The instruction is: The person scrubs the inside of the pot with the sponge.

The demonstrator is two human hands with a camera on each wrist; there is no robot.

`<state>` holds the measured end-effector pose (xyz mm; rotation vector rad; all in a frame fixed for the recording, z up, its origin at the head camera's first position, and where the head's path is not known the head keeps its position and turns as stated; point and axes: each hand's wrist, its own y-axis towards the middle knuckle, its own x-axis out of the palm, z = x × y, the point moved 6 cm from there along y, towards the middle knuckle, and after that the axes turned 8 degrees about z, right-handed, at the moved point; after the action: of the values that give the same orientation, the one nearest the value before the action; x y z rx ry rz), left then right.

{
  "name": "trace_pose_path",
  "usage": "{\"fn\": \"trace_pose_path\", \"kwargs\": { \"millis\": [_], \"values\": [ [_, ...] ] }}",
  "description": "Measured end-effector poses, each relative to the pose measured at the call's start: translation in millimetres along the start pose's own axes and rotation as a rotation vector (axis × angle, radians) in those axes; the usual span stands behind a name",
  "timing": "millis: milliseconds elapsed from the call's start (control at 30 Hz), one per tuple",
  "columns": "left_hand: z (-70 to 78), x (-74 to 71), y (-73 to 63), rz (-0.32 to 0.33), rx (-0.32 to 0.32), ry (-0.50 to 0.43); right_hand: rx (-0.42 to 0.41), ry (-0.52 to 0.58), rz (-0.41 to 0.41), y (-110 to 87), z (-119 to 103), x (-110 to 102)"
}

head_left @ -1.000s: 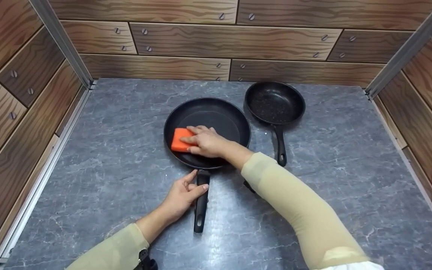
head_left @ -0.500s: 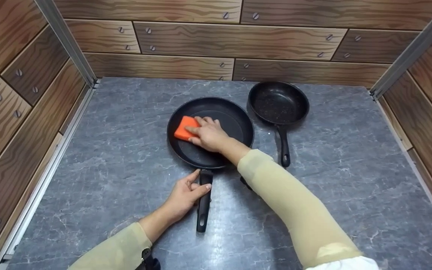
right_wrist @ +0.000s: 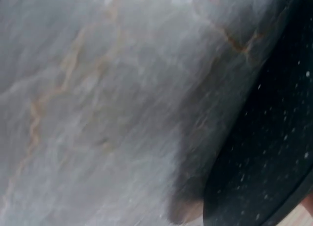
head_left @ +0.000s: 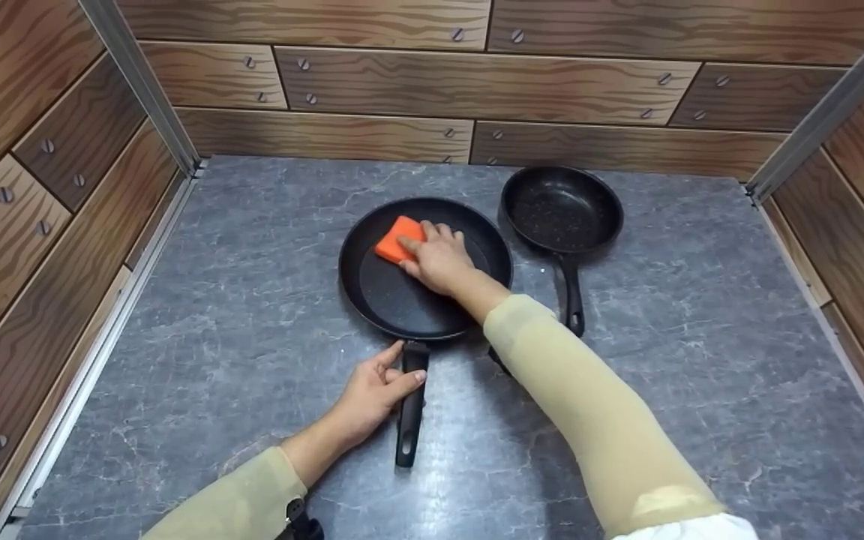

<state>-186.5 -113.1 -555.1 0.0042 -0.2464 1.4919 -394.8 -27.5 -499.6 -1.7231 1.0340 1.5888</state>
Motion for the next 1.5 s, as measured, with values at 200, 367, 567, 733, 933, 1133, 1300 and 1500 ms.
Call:
{"fn": "trace_pose_path", "kwargs": {
  "millis": [200, 367, 567, 733, 933, 1133, 1300, 1500],
  "values": [
    [0.4, 0.6, -0.1, -0.001, 0.012, 0.010, 0.035, -0.025, -0.001, -1.7, 12, -4],
    [0.0, 0.6, 0.1, -0.005, 0.006, 0.001, 0.059, -0.024, 0.008, -4.9, 24, -10],
    [-0.4, -0.3, 1.0, -0.005, 0.001, -0.001, 0.060, -0.043, 0.019, -10.0, 38, -15],
    [0.7, -0.2, 1.7, -0.002, 0.000, -0.011, 0.042, -0.063, 0.023, -15.2, 47, -18],
    [1.3, -0.7, 2.2, 0.002, 0.005, 0.003, 0.024, -0.092, -0.008, -24.3, 57, -23],
    [1.5, -0.5, 1.9, 0.001, 0.008, 0.005, 0.004, -0.099, -0.058, -33.0, 61, -27],
    [1.0, -0.3, 2.0, -0.003, 0.000, -0.002, -0.021, -0.109, -0.061, -39.1, 61, -30],
    [-0.5, 1.8, 0.5, -0.013, 0.005, -0.004, -0.055, -0.111, -0.062, -49.6, 62, -30]
  ]
}}
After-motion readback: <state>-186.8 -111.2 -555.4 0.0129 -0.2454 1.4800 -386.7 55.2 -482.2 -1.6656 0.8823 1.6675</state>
